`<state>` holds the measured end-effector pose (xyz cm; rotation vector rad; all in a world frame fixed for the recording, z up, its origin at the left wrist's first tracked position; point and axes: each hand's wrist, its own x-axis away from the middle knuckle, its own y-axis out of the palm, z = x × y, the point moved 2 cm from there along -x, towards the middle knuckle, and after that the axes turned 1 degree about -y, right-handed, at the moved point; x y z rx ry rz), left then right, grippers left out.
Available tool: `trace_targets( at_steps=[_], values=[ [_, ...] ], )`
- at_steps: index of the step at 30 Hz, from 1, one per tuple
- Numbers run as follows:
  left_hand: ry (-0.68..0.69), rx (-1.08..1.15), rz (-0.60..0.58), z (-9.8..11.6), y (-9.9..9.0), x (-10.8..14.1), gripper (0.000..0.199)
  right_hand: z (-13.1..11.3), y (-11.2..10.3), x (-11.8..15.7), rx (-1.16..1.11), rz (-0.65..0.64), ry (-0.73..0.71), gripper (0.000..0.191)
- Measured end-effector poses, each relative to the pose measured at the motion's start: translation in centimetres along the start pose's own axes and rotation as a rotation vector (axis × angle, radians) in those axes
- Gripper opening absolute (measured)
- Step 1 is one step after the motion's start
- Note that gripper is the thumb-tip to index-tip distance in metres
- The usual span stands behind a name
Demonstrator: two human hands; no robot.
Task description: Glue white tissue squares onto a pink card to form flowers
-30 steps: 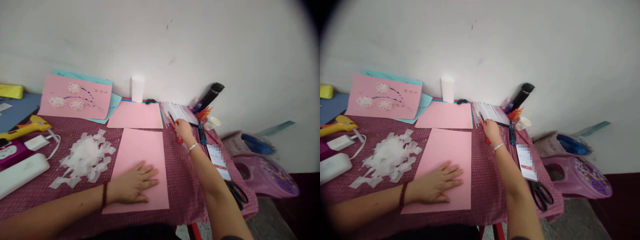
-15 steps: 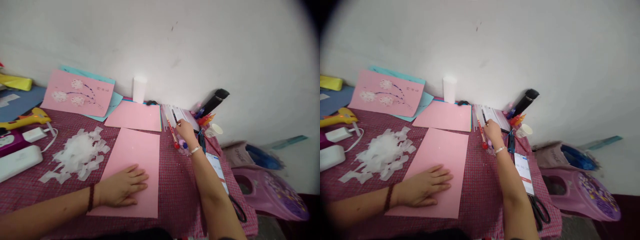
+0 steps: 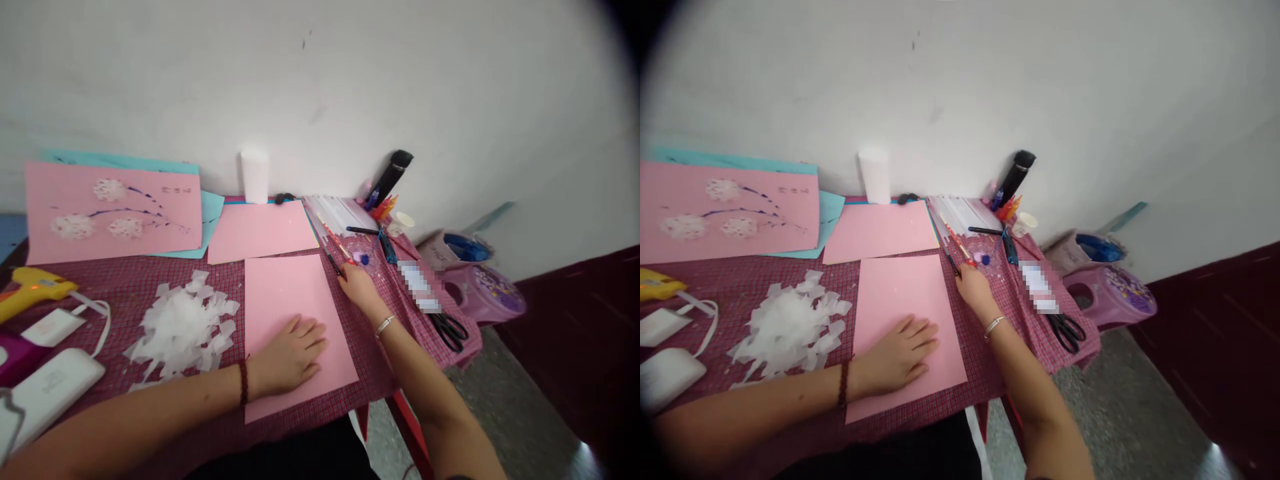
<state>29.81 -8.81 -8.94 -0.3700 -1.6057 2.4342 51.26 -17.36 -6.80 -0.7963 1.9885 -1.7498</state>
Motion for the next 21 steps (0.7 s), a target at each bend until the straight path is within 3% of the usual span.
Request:
trace_targets(
  at_steps=[7,11,16,21],
  values=[
    [0.000,0.030,-0.004,-0.3,-0.1,-0.1,0.044,0.7,-1.6,-5.9,0.115,0.127,0.098,0.034],
    [0.003,0.061,-0.018,-0.4,-0.3,-0.1,0.043,1.6,-1.5,-8.0,0.166,0.137,0.065,0.032],
    [0.005,0.051,-0.035,-0.6,-0.3,-0.1,0.043,4.7,-3.0,-9.9,0.181,0.195,0.068,0.037],
    [0.002,0.029,-0.023,-0.3,-0.7,-0.2,0.045,8.0,-5.3,-13.9,0.193,0.259,0.157,0.035]
  ],
)
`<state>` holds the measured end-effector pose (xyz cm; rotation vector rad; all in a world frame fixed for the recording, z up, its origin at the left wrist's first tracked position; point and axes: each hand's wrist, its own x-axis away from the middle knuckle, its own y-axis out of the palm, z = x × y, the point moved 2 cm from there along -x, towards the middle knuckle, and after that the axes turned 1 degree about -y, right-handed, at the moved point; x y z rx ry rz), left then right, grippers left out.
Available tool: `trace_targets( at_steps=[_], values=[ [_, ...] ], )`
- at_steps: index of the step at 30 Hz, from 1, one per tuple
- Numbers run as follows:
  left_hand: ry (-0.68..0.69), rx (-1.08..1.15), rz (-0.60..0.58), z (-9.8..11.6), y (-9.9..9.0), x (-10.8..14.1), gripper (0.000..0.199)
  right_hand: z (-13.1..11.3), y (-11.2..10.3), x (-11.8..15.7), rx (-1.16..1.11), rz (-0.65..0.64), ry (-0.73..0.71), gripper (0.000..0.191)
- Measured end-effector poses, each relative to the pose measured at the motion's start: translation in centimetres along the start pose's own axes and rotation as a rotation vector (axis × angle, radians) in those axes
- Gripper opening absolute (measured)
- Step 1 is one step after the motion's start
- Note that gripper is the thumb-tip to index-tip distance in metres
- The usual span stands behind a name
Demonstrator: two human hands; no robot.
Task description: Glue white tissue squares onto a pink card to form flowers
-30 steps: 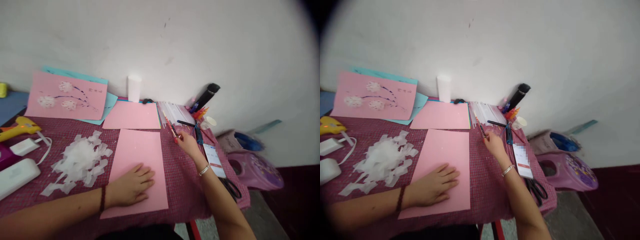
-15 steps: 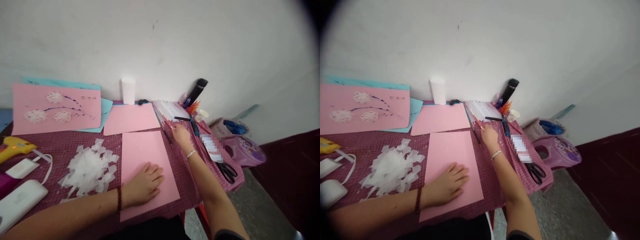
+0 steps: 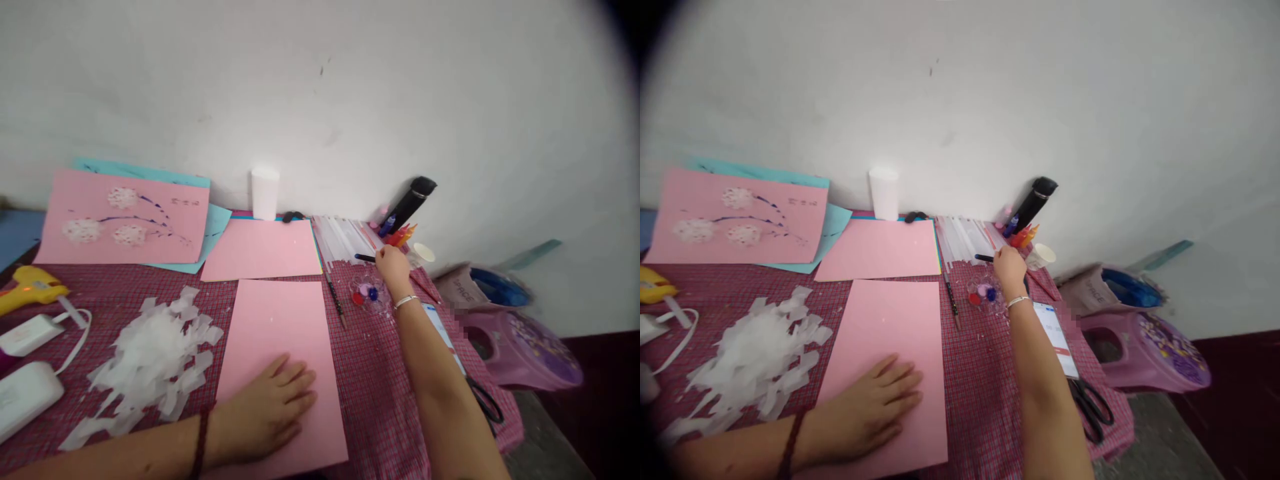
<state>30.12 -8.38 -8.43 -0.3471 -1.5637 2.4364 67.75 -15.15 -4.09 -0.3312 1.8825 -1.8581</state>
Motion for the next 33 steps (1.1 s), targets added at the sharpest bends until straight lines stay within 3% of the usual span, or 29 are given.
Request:
trace_targets(
  at_steps=[4,11,16,18,20,22,24,25,29,33],
  values=[
    [-0.004,-0.032,0.025,0.1,-0.2,0.1,0.047,0.2,0.4,-1.3,0.000,0.002,-0.008,0.032],
    [-0.012,-0.040,-0.044,0.0,-0.1,0.0,0.054,-2.0,1.6,1.2,-0.114,-0.021,-0.167,0.026],
    [-0.021,0.039,-0.047,0.0,0.0,0.1,0.052,-3.3,-1.8,2.4,-0.294,0.067,-0.209,0.022],
    [-0.024,0.136,-0.030,-0.2,-0.1,0.1,0.052,-3.3,-3.9,4.1,-0.382,0.122,-0.203,0.032],
    [-0.102,0.318,0.067,-0.5,-0.9,-0.1,0.054,-3.4,-5.6,6.7,-0.634,0.126,-0.187,0.038],
    [-0.292,0.583,0.271,-1.0,-2.4,-0.6,0.057,-4.1,-6.5,10.2,-1.262,-0.002,-0.148,0.028],
    [-0.411,0.881,0.465,-0.8,-4.0,-1.2,0.056,-5.3,-6.6,14.1,-1.630,-0.189,-0.115,0.019],
    [-0.414,1.012,0.448,-0.3,-4.5,-1.5,0.052,-5.9,-6.5,16.0,-1.689,-0.255,-0.106,0.018],
    [-0.423,1.481,0.113,3.4,-4.1,-1.2,0.039,-7.9,-5.5,23.0,-1.916,-0.555,-0.033,0.012],
    [-0.518,1.486,0.110,6.1,-1.5,1.0,0.037,-8.2,-4.4,26.5,-2.028,-0.659,0.042,0.022]
  ],
)
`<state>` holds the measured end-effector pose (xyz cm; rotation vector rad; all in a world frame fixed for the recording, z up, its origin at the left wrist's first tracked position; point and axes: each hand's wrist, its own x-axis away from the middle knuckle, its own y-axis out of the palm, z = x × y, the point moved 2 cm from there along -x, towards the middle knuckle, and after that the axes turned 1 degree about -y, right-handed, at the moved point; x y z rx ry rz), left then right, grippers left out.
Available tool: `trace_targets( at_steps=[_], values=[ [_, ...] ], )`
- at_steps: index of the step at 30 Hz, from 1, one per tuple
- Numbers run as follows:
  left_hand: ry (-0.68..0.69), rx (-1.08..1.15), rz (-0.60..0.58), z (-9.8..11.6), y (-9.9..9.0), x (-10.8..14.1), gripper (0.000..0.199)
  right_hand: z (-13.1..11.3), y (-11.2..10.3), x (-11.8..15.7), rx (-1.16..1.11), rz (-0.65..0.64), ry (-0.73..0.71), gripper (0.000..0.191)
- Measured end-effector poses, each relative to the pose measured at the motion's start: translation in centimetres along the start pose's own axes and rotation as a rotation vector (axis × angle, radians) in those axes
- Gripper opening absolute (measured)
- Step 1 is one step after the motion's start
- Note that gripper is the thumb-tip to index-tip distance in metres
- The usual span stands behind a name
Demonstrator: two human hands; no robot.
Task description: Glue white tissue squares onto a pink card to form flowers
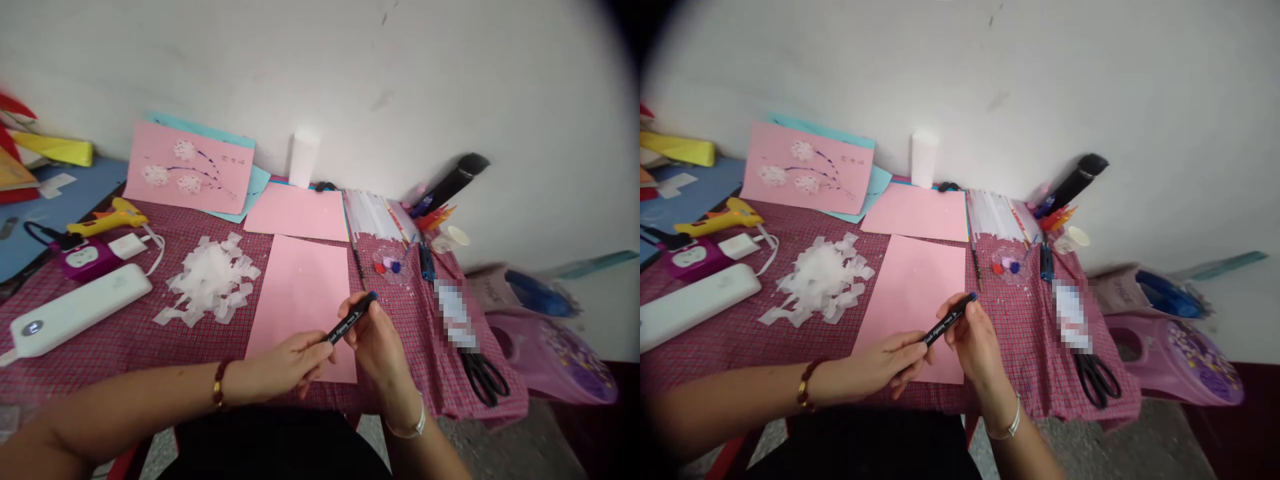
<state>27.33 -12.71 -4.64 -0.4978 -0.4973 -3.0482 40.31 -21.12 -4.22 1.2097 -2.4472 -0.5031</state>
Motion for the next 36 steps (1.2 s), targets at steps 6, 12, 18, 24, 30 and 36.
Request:
trace_targets(
  at_steps=[6,12,18,24,30,36],
  values=[
    [0.005,-0.012,0.078,-1.5,1.2,0.4,0.034,1.6,0.6,0.6,-0.102,0.061,-0.053,0.027],
    [0.059,-0.085,0.099,-0.3,1.0,-1.2,0.033,2.2,0.8,0.5,-0.018,0.016,-0.063,0.029],
    [0.073,-0.437,0.075,1.2,-1.2,-2.5,0.029,1.8,-0.7,-0.4,0.137,-0.069,0.004,0.024],
    [-0.020,-0.248,0.018,0.8,-1.8,-2.7,0.025,2.1,-0.8,-1.2,0.041,-0.088,0.100,0.020],
    [0.015,-0.544,-0.002,1.1,-2.2,-1.9,0.031,0.0,-2.2,-2.0,0.287,0.055,0.013,0.031],
    [0.195,-1.499,0.162,-0.1,-3.5,-1.7,0.017,-5.8,-9.0,-7.6,1.345,0.150,-0.049,0.025]
  ],
)
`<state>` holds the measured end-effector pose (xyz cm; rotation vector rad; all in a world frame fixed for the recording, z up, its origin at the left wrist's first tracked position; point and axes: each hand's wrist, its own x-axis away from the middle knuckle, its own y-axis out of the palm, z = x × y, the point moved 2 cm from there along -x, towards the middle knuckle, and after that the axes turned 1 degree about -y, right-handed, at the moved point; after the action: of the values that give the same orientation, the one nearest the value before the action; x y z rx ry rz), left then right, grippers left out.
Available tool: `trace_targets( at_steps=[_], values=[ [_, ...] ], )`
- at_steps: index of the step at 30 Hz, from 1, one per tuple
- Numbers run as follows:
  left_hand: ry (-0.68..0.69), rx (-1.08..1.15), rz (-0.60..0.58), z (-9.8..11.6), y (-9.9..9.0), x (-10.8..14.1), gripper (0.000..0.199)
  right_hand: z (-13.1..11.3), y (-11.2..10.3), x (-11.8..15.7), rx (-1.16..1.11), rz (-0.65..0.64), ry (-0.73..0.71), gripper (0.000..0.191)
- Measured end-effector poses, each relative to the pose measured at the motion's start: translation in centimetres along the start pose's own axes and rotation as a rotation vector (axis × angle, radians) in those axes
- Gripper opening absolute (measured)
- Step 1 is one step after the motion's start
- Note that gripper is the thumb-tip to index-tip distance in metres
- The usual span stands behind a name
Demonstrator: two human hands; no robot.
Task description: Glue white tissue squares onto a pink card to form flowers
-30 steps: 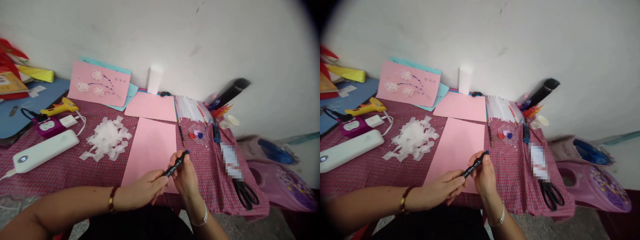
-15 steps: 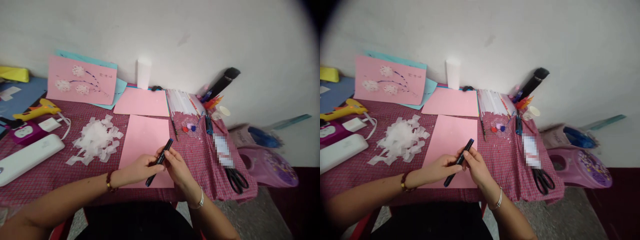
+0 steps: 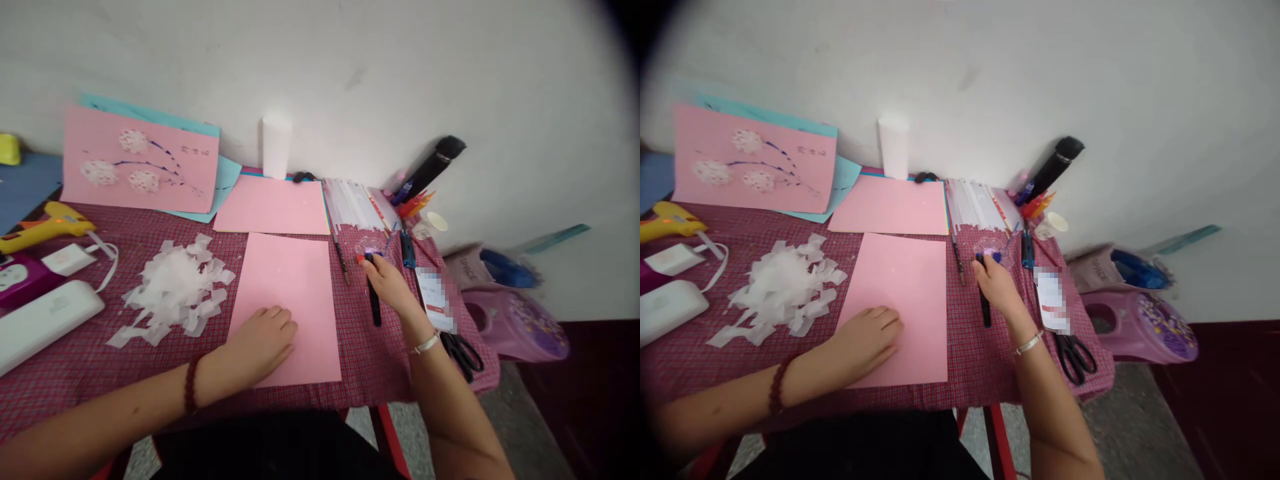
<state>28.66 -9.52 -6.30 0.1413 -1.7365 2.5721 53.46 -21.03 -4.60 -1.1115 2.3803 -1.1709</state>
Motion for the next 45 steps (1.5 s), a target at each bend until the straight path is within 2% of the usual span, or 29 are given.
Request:
trace_targets(
  at_steps=[2,5,11,14,19,22,27,29,36,41,45],
  values=[
    [0.004,-0.121,-0.004,-0.3,1.0,0.0,0.015,1.3,-0.1,-2.0,0.142,-0.018,0.027,0.018],
    [0.019,-0.213,-0.002,-0.6,2.2,-0.1,0.015,1.9,1.2,-3.6,0.301,-0.040,0.045,0.026],
    [0.046,-0.260,0.032,-0.8,2.7,-0.1,0.017,0.4,3.0,-6.0,0.442,0.026,-0.015,0.040],
    [0.054,-0.257,0.033,-0.9,2.8,-0.1,0.017,-0.5,3.4,-6.8,0.473,0.054,-0.052,0.040],
    [0.079,-0.278,0.074,-1.2,3.5,-0.1,0.019,-1.3,4.2,-6.3,0.504,0.023,-0.131,0.033],
    [0.081,-0.277,0.075,-1.3,3.8,-0.1,0.020,-0.5,2.2,-7.3,0.519,0.050,-0.126,0.031],
    [0.082,-0.253,0.075,-1.4,3.6,0.0,0.019,2.6,-3.5,-12.0,0.573,0.218,0.024,0.036],
    [0.085,-0.247,0.075,-1.5,3.6,-0.1,0.017,3.2,-4.1,-13.7,0.580,0.221,0.028,0.033],
    [0.072,-0.218,0.031,-1.6,3.4,-0.3,0.016,1.1,-0.6,-16.4,0.527,0.099,-0.141,0.027],
    [0.094,-0.225,0.010,-1.6,3.1,-0.3,0.017,-0.1,0.6,-16.1,0.529,0.059,-0.147,0.026],
    [0.091,-0.236,0.014,-1.6,3.0,-0.4,0.017,-1.2,3.1,-15.6,0.559,0.067,-0.117,0.035]
  ],
)
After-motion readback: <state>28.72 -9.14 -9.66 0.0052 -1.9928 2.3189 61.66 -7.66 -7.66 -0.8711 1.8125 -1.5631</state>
